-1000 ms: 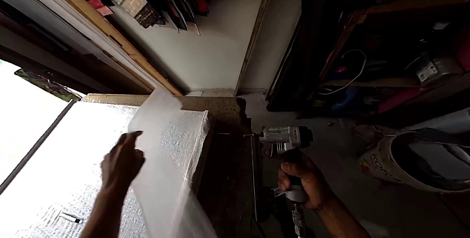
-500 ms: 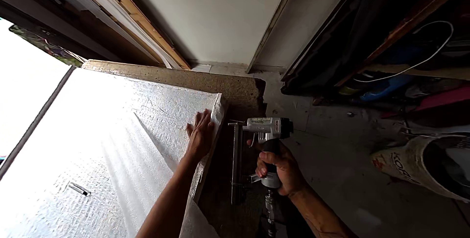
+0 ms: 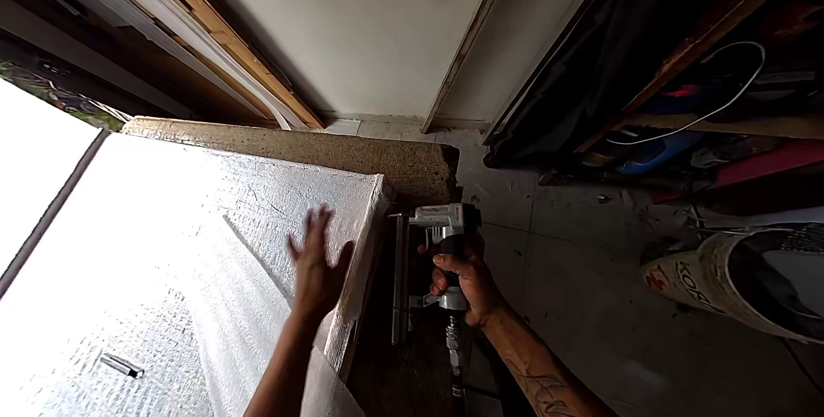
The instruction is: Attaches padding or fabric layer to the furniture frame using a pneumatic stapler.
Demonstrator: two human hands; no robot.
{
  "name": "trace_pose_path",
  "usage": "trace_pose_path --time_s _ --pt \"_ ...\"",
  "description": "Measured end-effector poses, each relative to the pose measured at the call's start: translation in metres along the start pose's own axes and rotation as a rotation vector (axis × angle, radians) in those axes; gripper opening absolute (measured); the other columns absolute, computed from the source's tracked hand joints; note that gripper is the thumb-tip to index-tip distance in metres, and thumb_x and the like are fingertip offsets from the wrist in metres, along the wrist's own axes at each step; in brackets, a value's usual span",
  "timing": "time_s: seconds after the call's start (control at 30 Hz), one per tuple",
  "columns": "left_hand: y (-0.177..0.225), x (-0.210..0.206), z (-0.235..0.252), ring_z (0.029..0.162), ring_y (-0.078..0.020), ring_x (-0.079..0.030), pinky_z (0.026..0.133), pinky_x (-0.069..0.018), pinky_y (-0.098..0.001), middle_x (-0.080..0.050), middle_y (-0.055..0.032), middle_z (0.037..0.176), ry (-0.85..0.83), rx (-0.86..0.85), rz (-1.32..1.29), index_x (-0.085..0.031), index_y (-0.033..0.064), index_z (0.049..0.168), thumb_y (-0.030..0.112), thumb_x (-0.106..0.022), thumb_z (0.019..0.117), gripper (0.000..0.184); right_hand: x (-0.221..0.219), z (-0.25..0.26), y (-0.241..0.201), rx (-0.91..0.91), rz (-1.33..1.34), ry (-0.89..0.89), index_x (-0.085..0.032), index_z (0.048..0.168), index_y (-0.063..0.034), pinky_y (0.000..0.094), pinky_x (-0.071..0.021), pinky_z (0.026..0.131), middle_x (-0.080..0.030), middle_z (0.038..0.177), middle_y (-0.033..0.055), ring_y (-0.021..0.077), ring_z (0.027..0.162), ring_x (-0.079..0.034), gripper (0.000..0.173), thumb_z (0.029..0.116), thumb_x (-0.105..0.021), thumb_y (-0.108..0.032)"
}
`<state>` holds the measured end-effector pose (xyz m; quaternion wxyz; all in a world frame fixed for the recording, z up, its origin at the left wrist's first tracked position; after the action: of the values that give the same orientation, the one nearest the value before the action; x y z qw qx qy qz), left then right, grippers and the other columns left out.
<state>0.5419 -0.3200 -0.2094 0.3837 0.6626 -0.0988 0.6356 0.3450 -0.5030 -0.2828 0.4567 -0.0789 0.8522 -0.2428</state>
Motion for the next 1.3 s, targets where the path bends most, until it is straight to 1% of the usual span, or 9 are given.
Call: trace_pose_path --time_s 0.07,0.13,0.23,0.33,0.43,0.53,0.63,0.8,1.3 --pt "-0.054 0.044 -0.032 0.146 -0.0447 -0.038 0.119 -0.0282 -0.0656 -0.039 -0.0265 0.158 0.238 0.295 0.014 -0.039 -0.0025 0.153 0.040 -0.075 0.0900 0.084 0.019 -0.008 -0.013 0.027 0.037 0.022 -0.056 0.125 -0.0071 0.0312 -0.0543 0.052 -0.069 0.113 0.0210 0.0164 0.053 -0.059 0.030 0.0947 -0.057 -0.007" --pt "-0.121 0.063 -0.073 0.146 -0.0539 -0.030 0.117 -0.0296 -0.0659 -0.028 -0.0390 0.157 0.248 0.764 0.145 -0.026 -0.0109 0.155 0.051 -0.077 0.0858 0.106 0.037 -0.017 -0.022 0.034 0.070 0.062 -0.053 0.126 -0.0074 0.0297 -0.0544 0.051 -0.068 0.117 0.0215 0.0158 0.052 -0.060 0.031 0.0948 -0.056 -0.007" --pt "-0.173 0.060 -0.091 0.143 -0.0555 -0.033 0.111 -0.0348 -0.0691 -0.030 -0.0404 0.155 0.193 1.136 0.148 -0.022 -0.0034 0.159 0.064 -0.081 0.0760 0.122 0.052 -0.018 -0.029 0.039 0.142 0.071 -0.053 0.126 -0.0082 0.0276 -0.0538 0.050 -0.069 0.118 0.0208 0.0137 0.051 -0.059 0.033 0.0934 -0.059 -0.010" --pt "-0.163 0.065 -0.072 0.137 -0.0446 -0.047 0.111 -0.0392 -0.0627 -0.038 -0.0312 0.155 0.259 1.003 -0.068 -0.017 0.0046 0.162 0.036 -0.092 0.0747 0.119 0.054 -0.017 -0.028 0.023 0.200 0.053 -0.054 0.125 -0.0083 0.0273 -0.0537 0.051 -0.068 0.117 0.0207 0.0133 0.052 -0.059 0.033 0.0931 -0.061 -0.009" --pt "-0.091 0.116 -0.039 0.076 -0.0244 -0.069 0.064 -0.0603 -0.0454 -0.054 -0.0233 0.141 0.239 0.647 -0.152 -0.009 0.0171 0.166 0.023 -0.084 0.0831 0.112 0.055 -0.016 -0.034 0.010 0.228 0.014 -0.053 0.125 -0.0067 0.0285 -0.0544 0.051 -0.068 0.118 0.0231 0.0147 0.052 -0.060 0.034 0.0926 -0.064 -0.010" --pt "0.025 0.171 -0.018 0.086 -0.0039 -0.066 0.070 -0.0571 -0.0258 -0.064 -0.0131 0.137 -0.008 0.120 -0.264 -0.040 -0.0019 0.150 0.004 -0.073 0.0862 0.072 0.067 -0.018 -0.039 -0.006 0.275 0.014 -0.054 0.123 -0.0098 0.0279 -0.0561 0.051 -0.070 0.111 0.0196 0.0137 0.052 -0.061 0.039 0.0882 -0.072 -0.014" --pt "0.100 0.160 -0.001 0.118 -0.0096 -0.066 0.097 -0.0576 -0.0317 -0.068 -0.0001 0.135 -0.425 -0.209 -0.233 -0.061 0.0128 0.138 0.014 -0.075 0.0910 0.050 0.076 -0.013 -0.042 0.029 0.346 0.023 -0.059 0.121 -0.0113 0.0255 -0.0550 0.051 -0.071 0.112 0.0183 0.0116 0.052 -0.061 0.034 0.0885 -0.070 -0.013" --pt "0.107 0.069 -0.004 0.088 -0.0286 -0.074 0.072 -0.0599 -0.0538 -0.075 -0.0063 0.114 -0.467 -0.155 0.323 -0.067 0.0138 0.133 0.011 -0.068 0.0814 0.051 0.083 -0.004 -0.051 0.068 0.329 0.055 -0.057 0.122 -0.0129 0.0256 -0.0529 0.050 -0.069 0.115 0.0171 0.0109 0.052 -0.058 0.033 0.0903 -0.065 -0.013" --pt "0.108 0.008 -0.079 0.078 -0.0417 -0.073 0.061 -0.0561 -0.0570 -0.074 -0.0231 0.111 -0.208 0.113 0.458 -0.065 -0.0007 0.133 0.009 -0.063 0.0869 0.047 0.028 0.055 -0.014 -0.104 0.208 0.083 -0.057 0.123 -0.0094 0.0345 -0.0550 0.051 -0.069 0.111 0.0188 0.0196 0.055 -0.061 0.031 0.0927 -0.062 -0.007"
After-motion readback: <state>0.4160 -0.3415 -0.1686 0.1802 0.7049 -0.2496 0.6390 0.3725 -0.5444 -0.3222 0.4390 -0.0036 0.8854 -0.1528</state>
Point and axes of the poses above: each hand's wrist, its own z-axis towards the middle knuckle, its own x-axis out of the back of the hand, y = z × x, the point moved 2 cm from there along z, towards the middle knuckle
